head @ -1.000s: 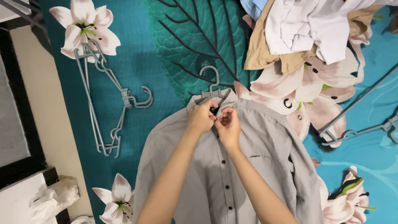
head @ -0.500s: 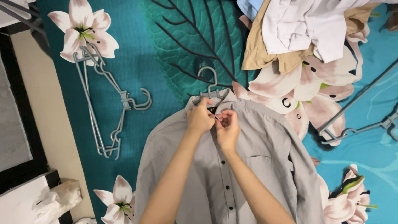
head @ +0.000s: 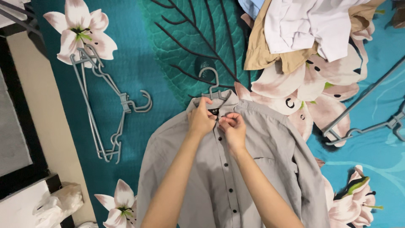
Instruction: The person picks up shirts from a bed, places them on hangers, and hangs them in a closet. They handle a white shirt, a grey button-up shirt, and a white polo shirt, buttoning the grey shirt before hanging it.
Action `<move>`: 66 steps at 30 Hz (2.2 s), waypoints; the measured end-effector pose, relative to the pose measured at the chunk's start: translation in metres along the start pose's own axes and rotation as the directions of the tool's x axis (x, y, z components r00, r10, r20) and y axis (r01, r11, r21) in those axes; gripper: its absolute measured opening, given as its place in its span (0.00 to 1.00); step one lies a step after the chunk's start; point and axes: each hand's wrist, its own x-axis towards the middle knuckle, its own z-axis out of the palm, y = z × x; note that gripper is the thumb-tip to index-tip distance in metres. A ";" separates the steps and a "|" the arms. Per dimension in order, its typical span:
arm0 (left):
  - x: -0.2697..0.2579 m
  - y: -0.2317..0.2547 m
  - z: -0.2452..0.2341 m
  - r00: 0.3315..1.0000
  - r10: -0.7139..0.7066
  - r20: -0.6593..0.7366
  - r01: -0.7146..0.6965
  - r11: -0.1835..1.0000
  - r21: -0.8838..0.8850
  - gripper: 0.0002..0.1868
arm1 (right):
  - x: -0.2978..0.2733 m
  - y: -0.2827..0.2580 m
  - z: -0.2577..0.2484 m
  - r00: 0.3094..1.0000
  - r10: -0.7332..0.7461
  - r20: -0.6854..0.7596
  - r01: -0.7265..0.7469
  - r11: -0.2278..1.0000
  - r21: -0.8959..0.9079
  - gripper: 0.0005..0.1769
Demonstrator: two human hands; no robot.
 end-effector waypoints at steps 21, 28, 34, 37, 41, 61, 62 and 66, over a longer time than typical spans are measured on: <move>-0.005 0.025 -0.005 1.000 0.012 0.026 -0.016 0.992 0.127 0.26 | -0.011 0.020 0.008 0.975 -0.213 -0.057 0.218 0.970 0.110 0.10; -0.009 0.010 0.005 0.998 0.041 -0.040 -0.039 0.997 0.062 0.25 | -0.008 0.018 0.014 0.945 -0.306 -0.113 0.298 0.951 -0.083 0.24; -0.003 0.006 0.005 1.000 0.007 -0.005 -0.007 0.998 0.058 0.23 | -0.012 0.018 0.015 0.891 -0.453 -0.033 0.416 0.845 -0.336 0.23; -0.004 0.009 0.004 1.000 0.010 0.018 -0.011 0.999 0.041 0.30 | -0.018 0.014 0.021 0.883 -0.470 -0.012 0.446 0.846 -0.293 0.22; -0.010 0.009 0.009 0.997 0.068 0.027 -0.071 0.983 0.167 0.30 | -0.023 0.012 0.023 0.864 -0.503 0.022 0.472 0.793 -0.386 0.21; -0.033 0.009 -0.034 0.934 0.324 -0.150 -0.310 0.945 0.108 0.41 | -0.022 -0.031 -0.038 0.635 -0.727 0.261 0.587 0.234 -0.775 0.21; -0.036 0.003 -0.046 0.928 0.314 -0.199 -0.288 0.946 0.149 0.41 | -0.023 -0.047 -0.050 0.584 -0.754 0.300 0.582 0.131 -0.803 0.23; -0.053 -0.047 -0.087 0.908 0.271 -0.320 -0.128 0.906 0.403 0.40 | -0.027 -0.092 -0.079 0.498 -0.776 0.388 0.323 -0.249 -0.913 0.32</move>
